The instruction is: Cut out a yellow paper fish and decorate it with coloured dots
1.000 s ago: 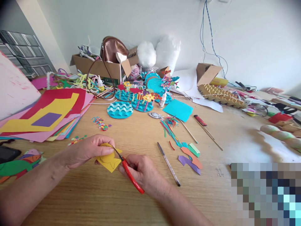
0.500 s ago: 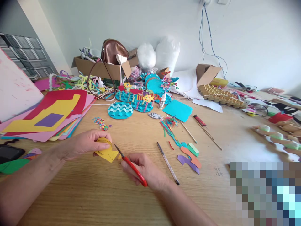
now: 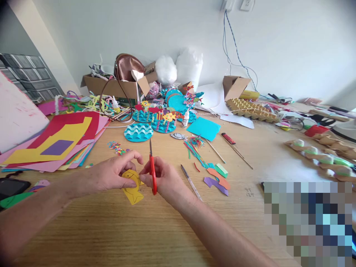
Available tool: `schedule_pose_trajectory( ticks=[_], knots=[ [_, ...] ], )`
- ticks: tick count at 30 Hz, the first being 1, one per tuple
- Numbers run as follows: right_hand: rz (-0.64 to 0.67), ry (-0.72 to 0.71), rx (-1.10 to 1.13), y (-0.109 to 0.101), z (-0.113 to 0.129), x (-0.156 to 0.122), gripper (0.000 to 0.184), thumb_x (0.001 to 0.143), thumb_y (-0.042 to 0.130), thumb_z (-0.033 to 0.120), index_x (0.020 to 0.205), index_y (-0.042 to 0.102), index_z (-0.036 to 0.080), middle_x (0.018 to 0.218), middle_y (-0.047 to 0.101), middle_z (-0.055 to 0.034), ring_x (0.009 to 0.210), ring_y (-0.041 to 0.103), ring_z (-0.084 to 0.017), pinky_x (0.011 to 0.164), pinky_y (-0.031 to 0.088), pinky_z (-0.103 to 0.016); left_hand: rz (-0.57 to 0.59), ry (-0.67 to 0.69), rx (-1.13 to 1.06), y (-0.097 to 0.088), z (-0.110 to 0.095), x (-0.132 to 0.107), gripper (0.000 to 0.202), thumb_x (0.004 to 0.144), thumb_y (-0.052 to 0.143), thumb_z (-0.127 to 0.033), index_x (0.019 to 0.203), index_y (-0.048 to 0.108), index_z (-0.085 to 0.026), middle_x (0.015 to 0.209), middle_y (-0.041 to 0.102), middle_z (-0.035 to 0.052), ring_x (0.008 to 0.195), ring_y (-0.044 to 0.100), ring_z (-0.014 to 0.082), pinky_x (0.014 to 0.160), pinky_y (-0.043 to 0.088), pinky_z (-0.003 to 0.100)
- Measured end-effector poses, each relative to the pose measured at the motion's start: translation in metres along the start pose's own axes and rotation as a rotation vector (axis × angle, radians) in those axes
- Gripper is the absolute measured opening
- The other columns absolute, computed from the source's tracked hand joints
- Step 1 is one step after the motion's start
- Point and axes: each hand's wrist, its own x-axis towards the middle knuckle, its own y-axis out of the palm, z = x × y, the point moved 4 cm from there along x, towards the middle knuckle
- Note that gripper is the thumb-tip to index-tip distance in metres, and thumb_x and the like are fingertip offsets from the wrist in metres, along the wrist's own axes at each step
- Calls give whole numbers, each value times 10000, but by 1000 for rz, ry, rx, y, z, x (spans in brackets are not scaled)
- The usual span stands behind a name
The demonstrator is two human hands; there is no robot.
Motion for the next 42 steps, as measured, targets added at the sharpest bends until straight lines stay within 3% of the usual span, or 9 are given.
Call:
schedule_pose_trajectory(
  ticks=[4, 7, 10, 13, 20, 30, 33, 36, 42],
  knots=[
    [1, 6, 67, 1, 2, 2, 241, 604, 642, 212, 784, 487, 175, 686, 512, 45, 574, 452, -74, 495, 337, -200, -31, 49, 46, 0, -6, 4, 557, 678, 619, -277, 1183, 384, -259, 633, 510, -83, 510, 412, 88, 471, 272, 197],
    [-111, -39, 140, -2, 1, 5, 234, 602, 623, 196, 788, 484, 172, 672, 507, 50, 565, 448, -70, 502, 342, -203, -74, 51, -131, 2, -3, 5, 598, 706, 605, -294, 1233, 326, -248, 648, 499, -74, 542, 449, 98, 492, 315, 198],
    [-234, -88, 235, -4, -1, 7, 227, 620, 616, 218, 797, 481, 173, 671, 499, 50, 548, 446, -68, 497, 349, -206, -133, 77, -361, 9, 2, 7, 441, 772, 538, -391, 1143, 383, -209, 825, 554, -3, 689, 524, 133, 570, 398, 229],
    [-266, -99, 293, -1, -3, 8, 241, 615, 629, 232, 796, 481, 175, 671, 498, 50, 553, 461, -74, 514, 368, -214, -205, 98, -430, 16, 7, 10, 292, 792, 506, -398, 970, 492, -168, 845, 542, 14, 733, 511, 138, 621, 407, 241],
    [-220, -127, 241, -4, -6, 12, 225, 601, 602, 181, 793, 484, 176, 677, 523, 42, 570, 456, -77, 523, 355, -212, -215, 57, -405, 18, 7, 13, 180, 728, 542, -335, 759, 526, -159, 674, 499, -25, 636, 470, 125, 577, 367, 229],
    [-239, -107, 200, -2, -10, 10, 262, 631, 646, 287, 802, 479, 179, 664, 511, 45, 565, 450, -81, 507, 345, -206, -264, 52, -638, 27, 19, 15, 200, 690, 600, -347, 769, 568, -165, 661, 530, -25, 630, 483, 126, 588, 383, 224],
    [-206, -87, 99, -2, -10, 5, 179, 727, 565, 333, 754, 483, 176, 604, 489, 45, 553, 449, -91, 505, 345, -209, -382, 27, -687, 22, 27, 11, 154, 706, 598, -317, 719, 547, -172, 619, 505, -44, 574, 435, 96, 552, 368, 200],
    [-110, -33, -32, 3, -15, 1, 244, 803, 462, 359, 638, 435, 180, 521, 438, 49, 504, 415, -88, 471, 315, -206, -511, 30, -708, 16, 33, 7, 153, 717, 594, -296, 669, 512, -177, 582, 474, -58, 552, 403, 84, 532, 344, 186],
    [2, -18, -226, 17, -25, -2, 274, 813, 417, 314, 571, 390, 186, 508, 387, 52, 492, 355, -80, 449, 266, -202, -597, 64, -857, 15, 33, 5, 131, 714, 594, -280, 695, 515, -177, 588, 480, -57, 560, 407, 82, 536, 345, 181]
  ],
)
